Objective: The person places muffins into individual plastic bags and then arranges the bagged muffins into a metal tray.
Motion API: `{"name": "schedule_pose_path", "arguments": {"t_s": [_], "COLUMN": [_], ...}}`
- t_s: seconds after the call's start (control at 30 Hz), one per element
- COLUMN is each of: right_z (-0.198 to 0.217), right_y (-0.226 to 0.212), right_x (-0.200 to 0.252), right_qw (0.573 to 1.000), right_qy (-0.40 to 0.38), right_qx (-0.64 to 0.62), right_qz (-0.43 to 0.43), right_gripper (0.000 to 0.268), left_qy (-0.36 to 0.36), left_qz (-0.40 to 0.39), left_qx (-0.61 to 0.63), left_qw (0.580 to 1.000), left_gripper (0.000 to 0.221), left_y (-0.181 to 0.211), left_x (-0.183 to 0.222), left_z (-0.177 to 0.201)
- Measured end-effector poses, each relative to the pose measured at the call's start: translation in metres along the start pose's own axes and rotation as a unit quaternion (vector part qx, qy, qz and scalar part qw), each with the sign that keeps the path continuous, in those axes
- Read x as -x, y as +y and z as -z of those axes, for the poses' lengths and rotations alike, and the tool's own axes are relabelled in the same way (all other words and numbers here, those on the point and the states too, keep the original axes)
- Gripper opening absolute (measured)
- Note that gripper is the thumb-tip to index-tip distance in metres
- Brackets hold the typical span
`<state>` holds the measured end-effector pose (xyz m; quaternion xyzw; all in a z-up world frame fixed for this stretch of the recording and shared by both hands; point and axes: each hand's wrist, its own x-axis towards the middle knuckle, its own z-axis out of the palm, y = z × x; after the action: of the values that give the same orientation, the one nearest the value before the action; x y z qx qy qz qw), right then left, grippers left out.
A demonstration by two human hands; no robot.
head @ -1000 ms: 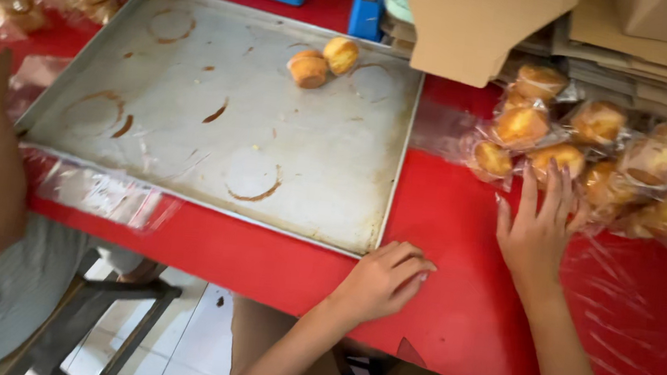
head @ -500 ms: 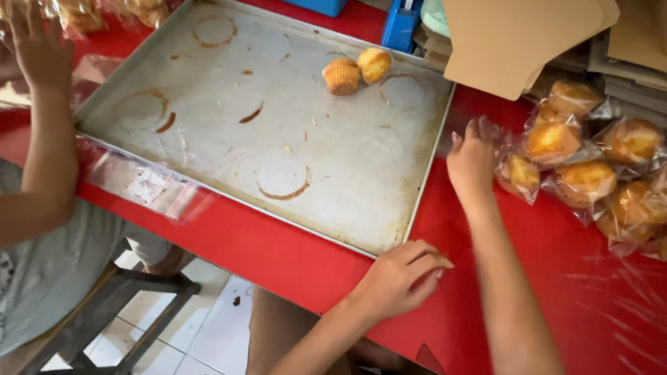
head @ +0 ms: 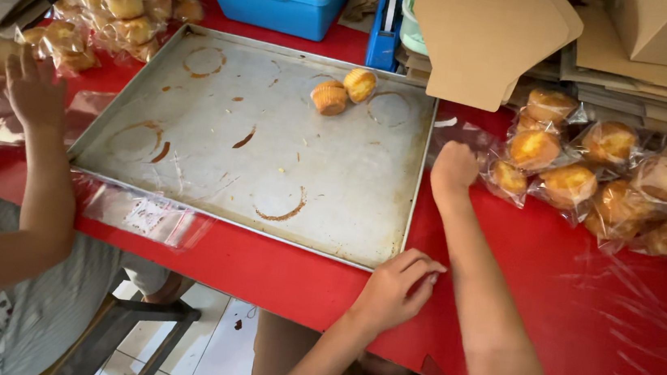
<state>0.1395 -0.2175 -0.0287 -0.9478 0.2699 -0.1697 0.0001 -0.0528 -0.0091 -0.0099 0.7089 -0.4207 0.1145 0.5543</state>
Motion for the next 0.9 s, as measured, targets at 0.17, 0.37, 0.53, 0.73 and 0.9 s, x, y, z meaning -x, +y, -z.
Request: {"name": "schedule_pose_path", "arguments": {"t_s": [0.17,0.37,0.53,0.73,0.9], "right_z": [0.028,0.123,0.108,0.088,0.092], "right_y": [0.008,0.030,0.100,0.101,0.086], "right_x": [-0.004,0.073,0.106,0.147,0.172], "right_qw": [0.999,0.921,0.689,0.564,0.476], "right_qy": [0.041,0.011,-0.210,-0.224,-0.165], "right_qx": [0.005,-0.387,-0.691,-0.795,-0.863], "right_qz": [0.033,0.039,-0.063,-0.019,0.029], "right_gripper": [0.024,0.019,0.015,0.029,0.029], "left_qy": [0.029,0.079,0.154,0.147,0.180], "left_qz": [0.005,0.024,0.053,0.287,0.268], "left_qx": [0.019,0.048,0.141,0.387,0.387], "left_qw": [0.999,0.995,0.976,0.864,0.863], "left_gripper": [0.018,0.027,0.044,0.097,0.022], "left_y": [0.000,-0.006,-0.001,-0.015,-0.001], "left_x": [0.001,0.004,-0.006,0.003,0.001], "left_z": [0.001,-0.002,0.009,-0.012,-0.020]}}
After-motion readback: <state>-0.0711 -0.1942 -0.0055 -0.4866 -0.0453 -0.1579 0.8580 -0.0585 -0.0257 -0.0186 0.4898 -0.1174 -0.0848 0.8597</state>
